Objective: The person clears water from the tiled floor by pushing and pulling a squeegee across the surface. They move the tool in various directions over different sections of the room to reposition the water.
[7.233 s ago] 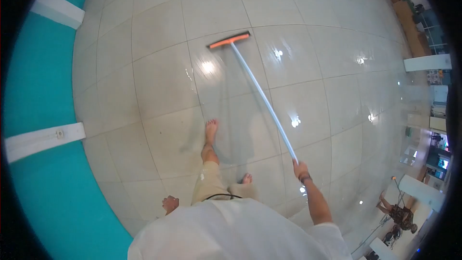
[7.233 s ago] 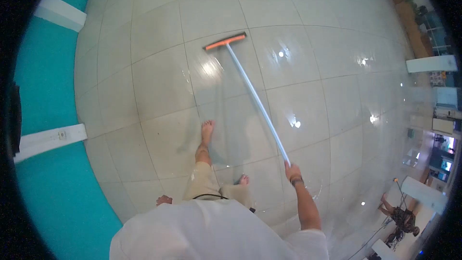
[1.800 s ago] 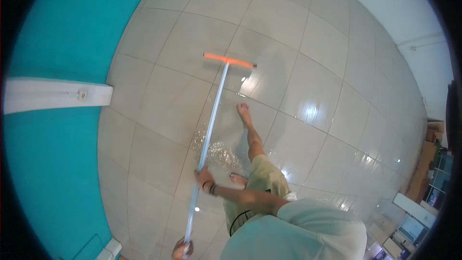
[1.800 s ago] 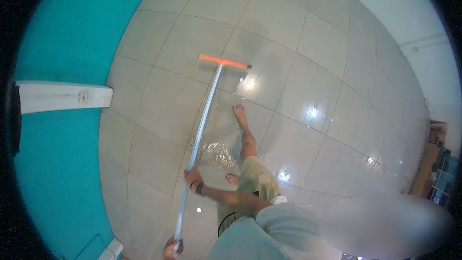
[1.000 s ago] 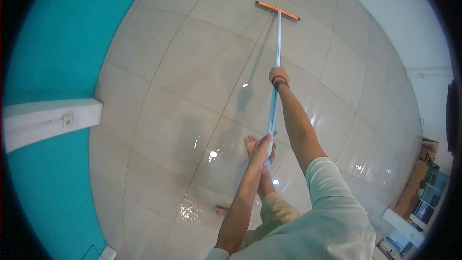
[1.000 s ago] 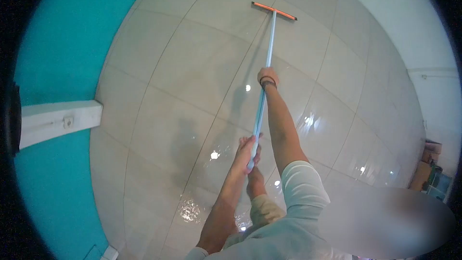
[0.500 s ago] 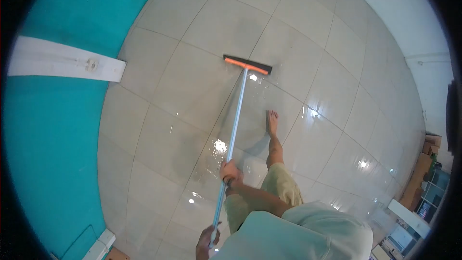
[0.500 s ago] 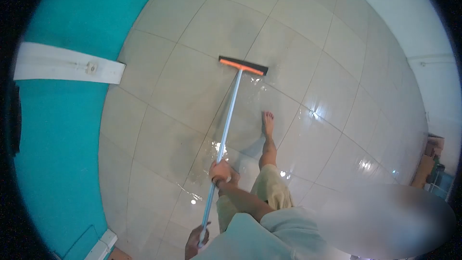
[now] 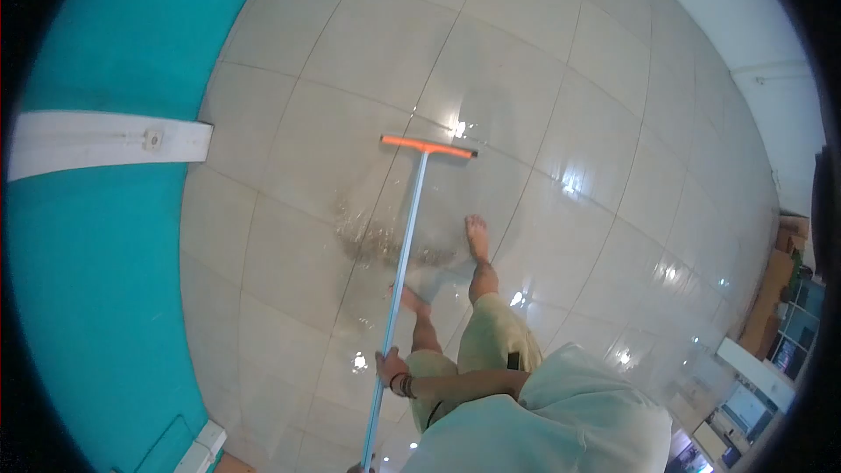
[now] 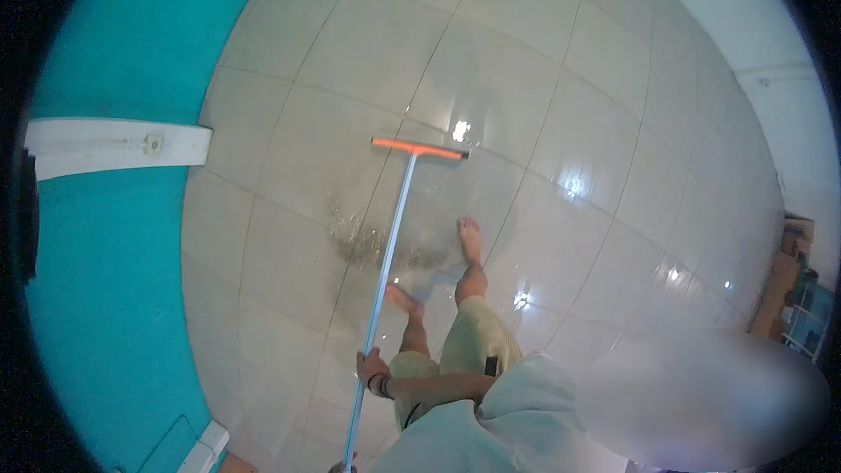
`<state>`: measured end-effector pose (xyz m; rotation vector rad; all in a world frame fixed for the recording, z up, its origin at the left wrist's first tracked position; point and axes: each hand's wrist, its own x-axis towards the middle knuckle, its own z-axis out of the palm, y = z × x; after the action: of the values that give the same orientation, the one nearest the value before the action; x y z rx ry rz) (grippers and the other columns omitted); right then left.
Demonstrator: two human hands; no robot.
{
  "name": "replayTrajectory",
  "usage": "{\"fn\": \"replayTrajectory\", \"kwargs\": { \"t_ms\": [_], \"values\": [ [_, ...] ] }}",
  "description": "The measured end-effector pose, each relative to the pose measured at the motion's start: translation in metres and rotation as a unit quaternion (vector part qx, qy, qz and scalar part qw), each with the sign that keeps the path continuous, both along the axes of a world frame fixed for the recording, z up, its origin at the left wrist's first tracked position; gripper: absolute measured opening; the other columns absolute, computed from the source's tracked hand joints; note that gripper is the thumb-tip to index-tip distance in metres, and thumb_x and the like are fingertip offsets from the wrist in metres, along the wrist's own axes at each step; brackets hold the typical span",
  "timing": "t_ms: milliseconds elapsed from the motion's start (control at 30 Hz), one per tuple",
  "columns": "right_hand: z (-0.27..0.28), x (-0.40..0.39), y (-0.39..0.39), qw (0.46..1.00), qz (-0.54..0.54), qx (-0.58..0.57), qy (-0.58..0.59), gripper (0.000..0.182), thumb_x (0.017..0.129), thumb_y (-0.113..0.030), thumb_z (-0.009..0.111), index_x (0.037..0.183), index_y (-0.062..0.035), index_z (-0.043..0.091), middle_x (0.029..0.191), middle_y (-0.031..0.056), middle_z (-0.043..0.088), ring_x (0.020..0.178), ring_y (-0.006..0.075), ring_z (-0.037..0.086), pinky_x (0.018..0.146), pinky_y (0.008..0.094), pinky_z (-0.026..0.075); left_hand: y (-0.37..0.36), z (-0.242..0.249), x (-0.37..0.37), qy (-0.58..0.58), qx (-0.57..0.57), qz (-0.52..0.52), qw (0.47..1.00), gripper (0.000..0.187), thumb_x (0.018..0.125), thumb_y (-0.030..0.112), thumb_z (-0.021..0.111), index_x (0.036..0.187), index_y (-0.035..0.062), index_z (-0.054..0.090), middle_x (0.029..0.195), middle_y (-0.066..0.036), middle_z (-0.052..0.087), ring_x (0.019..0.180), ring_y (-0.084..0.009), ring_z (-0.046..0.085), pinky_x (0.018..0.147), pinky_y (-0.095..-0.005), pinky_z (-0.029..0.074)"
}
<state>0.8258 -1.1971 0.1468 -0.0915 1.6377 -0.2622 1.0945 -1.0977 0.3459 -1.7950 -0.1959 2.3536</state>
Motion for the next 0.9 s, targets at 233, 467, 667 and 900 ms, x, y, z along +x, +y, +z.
{"fn": "replayTrajectory", "kwargs": {
  "t_ms": [233, 467, 667, 900],
  "values": [
    [-0.152, -0.345, -0.106, 0.924, -0.022, -0.096, 0.369, 0.04, 0.078, -0.038, 0.039, 0.083, 0.0007, 0.049, 0.077, 0.0228, 0.054, 0.073, 0.036, 0.053, 0.061, 0.0429, 0.042, -0.097, -0.243, -0.344, 0.123, -0.215, -0.032, 0.968, 0.021, 0.079, 0.025, 0.045, 0.083, 0.0053, 0.049, 0.049, -0.001, 0.041, 0.034, -0.0093, 0.038, 0.033, -0.02, 0.03],
    [-0.169, -0.568, -0.157, 0.921, 0.039, -0.042, 0.385, 0.037, 0.078, -0.03, 0.038, 0.089, 0.0028, 0.051, 0.083, 0.0233, 0.055, 0.084, 0.0349, 0.053, 0.071, 0.0402, 0.042, -0.157, -0.211, -0.575, 0.2, -0.188, 0.06, 0.96, 0.025, 0.08, 0.027, 0.045, 0.095, 0.0075, 0.048, 0.049, 0.0, 0.041, 0.032, -0.0082, 0.034, 0.028, -0.0211, 0.027],
    [-0.208, -0.408, -0.079, 0.916, -0.001, -0.123, 0.383, 0.039, 0.076, -0.031, 0.043, 0.076, 0.0072, 0.053, 0.067, 0.0225, 0.056, 0.066, 0.0314, 0.057, 0.055, 0.0386, 0.046, -0.092, -0.197, -0.417, 0.222, -0.164, 0.068, 0.959, 0.032, 0.082, 0.025, 0.041, 0.106, 0.0045, 0.045, 0.048, -0.002, 0.041, 0.03, -0.0086, 0.034, 0.028, -0.0209, 0.026],
    [-0.149, -0.121, 0.063, 0.966, -0.025, -0.063, 0.25, 0.042, 0.077, -0.032, 0.039, 0.093, 0.0072, 0.042, 0.08, 0.0236, 0.054, 0.08, 0.036, 0.053, 0.07, 0.0406, 0.042, 0.043, -0.148, -0.155, 0.108, -0.121, 0.016, 0.987, 0.032, 0.082, 0.026, 0.039, 0.107, 0.0058, 0.044, 0.046, -0.001, 0.04, 0.032, -0.0087, 0.033, 0.03, -0.0214, 0.027]
  ]
}}
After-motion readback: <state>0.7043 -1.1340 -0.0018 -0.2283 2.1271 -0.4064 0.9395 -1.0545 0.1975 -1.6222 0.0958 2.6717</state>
